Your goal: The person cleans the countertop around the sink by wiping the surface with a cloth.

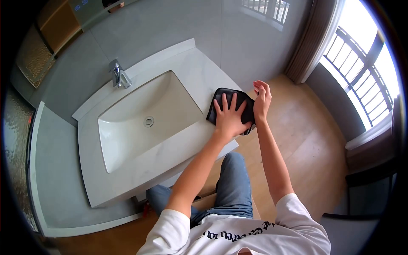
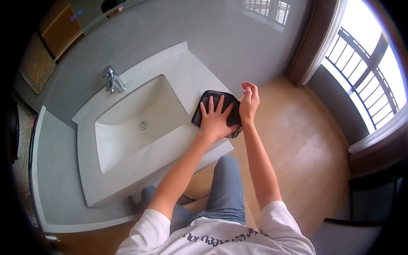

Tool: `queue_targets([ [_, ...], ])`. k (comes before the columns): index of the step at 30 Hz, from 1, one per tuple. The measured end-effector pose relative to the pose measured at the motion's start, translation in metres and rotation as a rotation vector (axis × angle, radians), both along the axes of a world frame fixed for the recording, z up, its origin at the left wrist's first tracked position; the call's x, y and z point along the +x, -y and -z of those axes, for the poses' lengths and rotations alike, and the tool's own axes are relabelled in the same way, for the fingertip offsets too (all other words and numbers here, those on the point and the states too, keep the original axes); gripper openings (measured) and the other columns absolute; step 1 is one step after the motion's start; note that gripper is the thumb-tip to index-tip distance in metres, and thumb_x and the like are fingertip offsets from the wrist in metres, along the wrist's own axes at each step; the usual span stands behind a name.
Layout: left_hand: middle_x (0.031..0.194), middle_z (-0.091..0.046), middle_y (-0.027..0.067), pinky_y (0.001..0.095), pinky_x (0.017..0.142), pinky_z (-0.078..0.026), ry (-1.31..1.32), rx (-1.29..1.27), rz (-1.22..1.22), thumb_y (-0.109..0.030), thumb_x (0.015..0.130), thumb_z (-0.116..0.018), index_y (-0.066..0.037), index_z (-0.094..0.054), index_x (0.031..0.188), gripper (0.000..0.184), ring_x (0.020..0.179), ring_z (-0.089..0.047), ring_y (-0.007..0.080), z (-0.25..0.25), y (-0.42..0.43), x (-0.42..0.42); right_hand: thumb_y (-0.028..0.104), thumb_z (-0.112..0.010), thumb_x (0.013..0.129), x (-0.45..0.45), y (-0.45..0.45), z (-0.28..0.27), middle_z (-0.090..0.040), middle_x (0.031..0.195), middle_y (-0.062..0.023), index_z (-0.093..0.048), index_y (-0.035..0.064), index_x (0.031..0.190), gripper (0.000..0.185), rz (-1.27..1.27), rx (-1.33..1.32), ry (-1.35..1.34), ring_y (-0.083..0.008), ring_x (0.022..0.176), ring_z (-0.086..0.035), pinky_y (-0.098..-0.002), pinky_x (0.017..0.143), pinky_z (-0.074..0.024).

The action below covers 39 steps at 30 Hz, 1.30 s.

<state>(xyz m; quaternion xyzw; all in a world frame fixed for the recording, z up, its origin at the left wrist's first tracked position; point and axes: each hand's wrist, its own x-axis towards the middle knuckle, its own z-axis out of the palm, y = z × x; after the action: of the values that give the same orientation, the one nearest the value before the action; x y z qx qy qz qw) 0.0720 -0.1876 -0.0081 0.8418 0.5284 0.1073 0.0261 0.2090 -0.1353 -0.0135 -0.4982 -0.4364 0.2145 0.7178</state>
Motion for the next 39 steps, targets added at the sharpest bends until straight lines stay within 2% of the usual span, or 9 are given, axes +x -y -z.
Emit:
queue_targets([
  [4,0.161,-0.014,0.0109,0.0624,0.115,0.0,0.017,-0.188,0.104,-0.077,0.073,-0.055,-0.031,-0.034,0.149,0.092,0.147,-0.004,0.042,-0.018,-0.023,-0.005,0.022,-0.042,0.097,0.01,-0.009,0.003,-0.067,0.107,-0.0162,-0.06,-0.0041,0.115,0.037,-0.046,-0.086,-0.033,-0.0242,0.108,-0.062,-0.0342,0.09,-0.0482],
  [7,0.161,-0.014,0.0116,0.0633,0.114,-0.001,0.056,-0.15,0.067,-0.078,0.075,-0.052,-0.03,-0.033,0.15,0.091,0.147,-0.005,0.0426,-0.015,-0.019,-0.002,0.023,-0.043,0.097,0.026,-0.023,0.016,-0.065,0.113,-0.0169,-0.06,-0.0043,0.118,0.038,-0.283,-0.168,0.075,-0.0256,0.109,-0.061,-0.0354,0.094,-0.0466],
  [15,0.152,-0.033,0.016,0.0668,0.108,-0.019,0.15,0.253,-0.058,-0.053,0.083,-0.064,-0.02,-0.041,0.146,0.075,0.138,-0.029,0.0445,0.013,0.074,-0.046,0.038,-0.043,0.096,0.027,-0.008,0.002,-0.053,0.134,-0.017,-0.048,0.0082,0.136,0.05,-0.351,-0.233,-0.255,-0.0281,0.126,-0.049,-0.0457,0.097,-0.0428],
  [18,0.151,-0.036,0.0154,0.0648,0.108,-0.021,0.149,0.243,-0.135,-0.05,0.084,-0.064,-0.02,-0.043,0.145,0.071,0.137,-0.032,0.0435,0.004,0.118,-0.086,0.038,-0.044,0.097,0.024,-0.008,0.005,-0.055,0.132,-0.0122,-0.048,0.0101,0.136,0.049,-0.4,-0.3,-0.108,-0.0238,0.123,-0.051,-0.0407,0.098,-0.0428],
  [23,0.152,-0.036,0.0117,0.0615,0.11,-0.021,0.107,0.189,-0.358,-0.044,0.086,-0.064,-0.018,-0.043,0.145,0.067,0.139,-0.031,0.0413,-0.008,0.171,-0.152,0.038,-0.048,0.094,-0.023,0.01,-0.012,-0.063,0.122,-0.0142,-0.05,0.0114,0.135,0.049,-0.032,-0.511,0.959,-0.0292,0.116,-0.057,-0.0395,0.096,-0.0461],
  [24,0.153,-0.035,0.011,0.0619,0.111,-0.02,0.098,0.192,-0.4,-0.042,0.087,-0.063,-0.018,-0.042,0.145,0.067,0.139,-0.03,0.0408,-0.006,0.177,-0.16,0.041,-0.049,0.093,-0.027,0.011,-0.009,-0.063,0.121,-0.015,-0.05,0.0138,0.135,0.05,0.0,-0.437,1.144,-0.033,0.114,-0.058,-0.0443,0.096,-0.046],
  [30,0.151,-0.033,0.0172,0.0729,0.1,-0.023,-0.013,0.266,-0.449,-0.061,0.081,-0.062,-0.015,-0.042,0.145,0.08,0.133,-0.032,0.0505,0.001,0.157,-0.132,0.045,-0.049,0.091,-0.028,0.012,-0.02,-0.062,0.123,-0.0169,-0.047,0.0152,0.137,0.055,-0.061,-0.626,1.093,-0.0345,0.115,-0.057,-0.0449,0.096,-0.0462],
  [33,0.14,-0.042,0.0165,0.0723,0.091,-0.031,0.085,0.335,-0.32,-0.061,0.072,-0.068,-0.013,-0.051,0.135,0.081,0.124,-0.037,0.0467,-0.003,0.117,-0.092,0.048,-0.051,0.09,-0.024,0.01,-0.011,-0.065,0.115,-0.018,-0.05,0.0183,0.135,0.054,-0.033,-0.574,1.08,-0.0366,0.109,-0.06,-0.0464,0.092,-0.0472],
  [39,0.147,-0.04,0.0199,0.0688,0.107,-0.019,0.313,0.367,-0.214,-0.06,0.079,-0.064,-0.012,-0.052,0.137,0.077,0.135,-0.031,0.0487,0.019,0.076,-0.052,0.055,-0.05,0.089,-0.016,-0.005,-0.001,-0.064,0.121,-0.0155,-0.048,0.023,0.137,0.058,-0.029,-0.638,1.095,-0.0364,0.112,-0.06,-0.0462,0.091,-0.0482],
])
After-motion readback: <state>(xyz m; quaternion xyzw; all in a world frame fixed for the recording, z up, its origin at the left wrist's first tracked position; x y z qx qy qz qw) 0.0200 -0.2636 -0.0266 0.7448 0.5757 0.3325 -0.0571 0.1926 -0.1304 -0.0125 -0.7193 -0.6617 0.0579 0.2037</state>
